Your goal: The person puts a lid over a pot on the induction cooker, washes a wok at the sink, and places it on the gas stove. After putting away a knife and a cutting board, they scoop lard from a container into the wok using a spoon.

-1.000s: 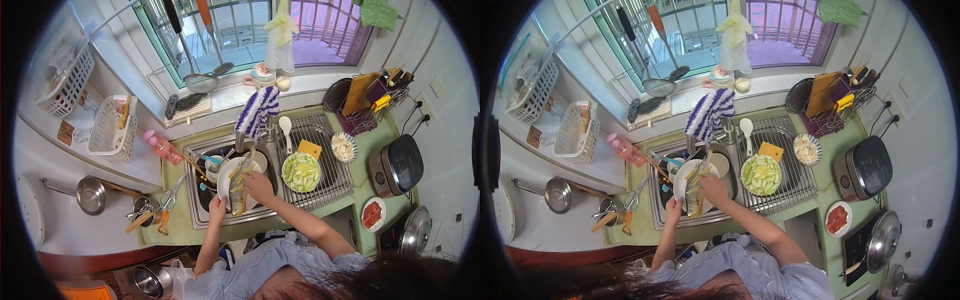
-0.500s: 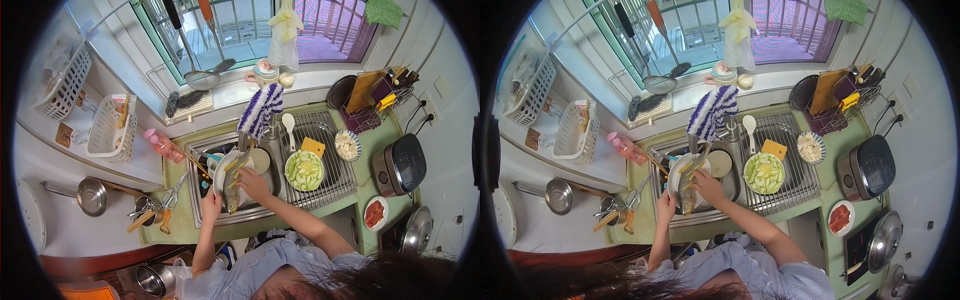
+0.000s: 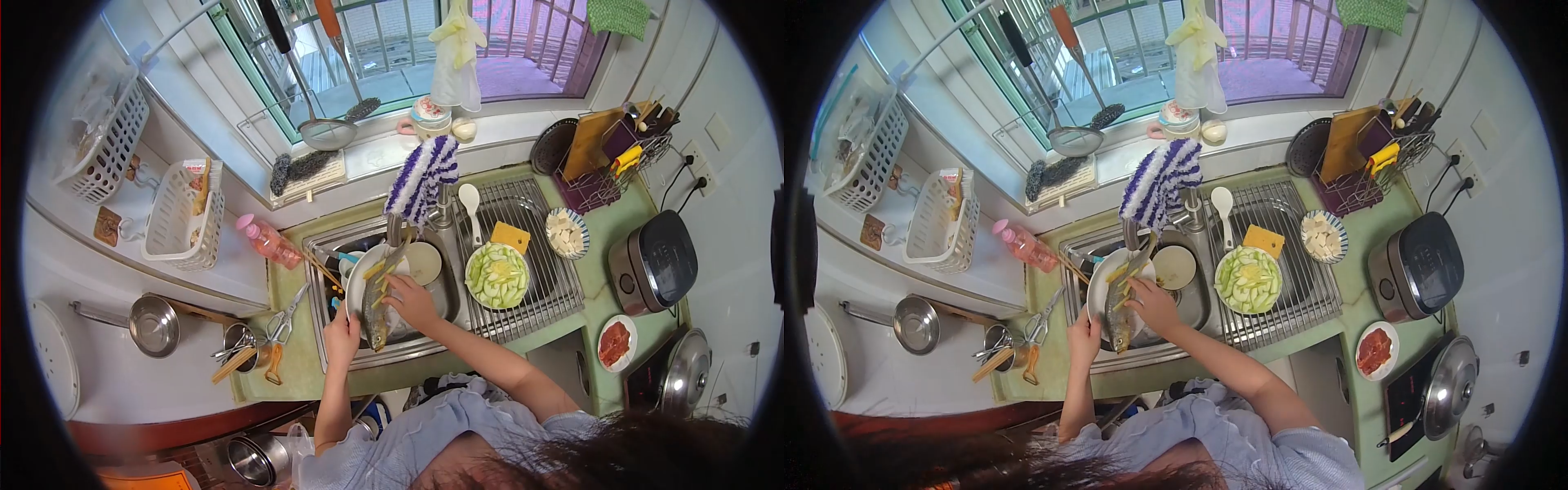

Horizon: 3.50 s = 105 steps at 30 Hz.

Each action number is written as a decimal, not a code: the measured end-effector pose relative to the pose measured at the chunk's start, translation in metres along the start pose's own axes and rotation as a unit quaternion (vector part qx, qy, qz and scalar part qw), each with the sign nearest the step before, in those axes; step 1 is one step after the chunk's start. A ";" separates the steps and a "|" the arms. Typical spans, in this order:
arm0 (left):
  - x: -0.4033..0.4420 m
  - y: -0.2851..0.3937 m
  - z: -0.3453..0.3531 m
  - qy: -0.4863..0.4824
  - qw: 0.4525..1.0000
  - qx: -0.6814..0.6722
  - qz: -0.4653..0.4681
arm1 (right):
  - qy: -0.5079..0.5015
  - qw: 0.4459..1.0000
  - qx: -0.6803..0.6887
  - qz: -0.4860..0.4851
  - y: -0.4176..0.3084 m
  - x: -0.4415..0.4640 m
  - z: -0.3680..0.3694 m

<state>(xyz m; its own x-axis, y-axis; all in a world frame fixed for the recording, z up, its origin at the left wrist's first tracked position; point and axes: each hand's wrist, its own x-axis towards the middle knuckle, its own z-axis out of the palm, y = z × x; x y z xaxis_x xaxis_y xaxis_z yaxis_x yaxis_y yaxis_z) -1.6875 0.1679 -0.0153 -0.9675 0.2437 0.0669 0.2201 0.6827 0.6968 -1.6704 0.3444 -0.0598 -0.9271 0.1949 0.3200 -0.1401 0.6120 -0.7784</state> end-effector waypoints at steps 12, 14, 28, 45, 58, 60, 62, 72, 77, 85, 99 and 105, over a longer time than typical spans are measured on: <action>-0.022 -0.062 0.086 -0.117 0.831 -0.493 -0.227 | -0.077 0.969 -0.227 -0.066 0.006 0.000 -0.048; -0.025 -0.058 0.095 -0.145 0.815 -0.511 -0.232 | -0.047 0.975 -0.212 -0.049 0.004 -0.009 -0.069; -0.047 0.082 0.149 -0.404 0.774 -0.475 -0.107 | 0.317 0.931 -0.134 0.125 -0.042 -0.215 -0.224; -0.364 0.362 0.238 -0.778 0.533 -0.327 -0.061 | 0.709 0.578 -0.208 0.346 -0.191 -0.579 -0.259; -0.672 0.380 0.305 -0.849 0.497 -0.144 -0.105 | 0.794 0.439 0.124 0.401 -0.212 -0.813 -0.272; -0.705 0.365 0.331 -0.886 0.435 -0.133 -0.087 | 0.837 0.369 0.221 0.339 -0.204 -0.838 -0.291; -0.737 0.363 0.344 -0.888 0.437 -0.114 -0.081 | 0.853 0.327 0.246 0.325 -0.190 -0.867 -0.313; -0.818 0.385 0.438 -0.908 0.416 0.025 0.036 | 0.808 0.324 0.195 0.452 -0.098 -1.000 -0.346; -0.824 0.434 0.479 -0.632 0.533 0.077 0.557 | 0.816 0.317 0.212 0.435 -0.068 -1.024 -0.355; -0.840 0.457 0.512 -0.576 0.604 0.199 0.513 | 0.797 0.337 0.266 0.425 -0.042 -1.058 -0.372; -0.824 0.511 0.603 -0.481 0.595 0.206 0.611 | 0.761 0.397 0.362 0.365 -0.003 -1.066 -0.382; -0.838 0.498 0.554 -0.426 0.600 0.161 0.658 | 0.691 0.365 0.338 0.524 -0.030 -1.063 -0.417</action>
<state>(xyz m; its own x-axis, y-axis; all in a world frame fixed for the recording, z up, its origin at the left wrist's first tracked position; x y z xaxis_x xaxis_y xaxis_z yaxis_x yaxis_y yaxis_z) -0.6983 0.6853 -0.1196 0.4548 0.8872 -0.0774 0.8686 -0.4227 0.2585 -0.5359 0.4388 -0.1510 0.4010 0.5374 -0.7419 -0.4478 -0.5915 -0.6706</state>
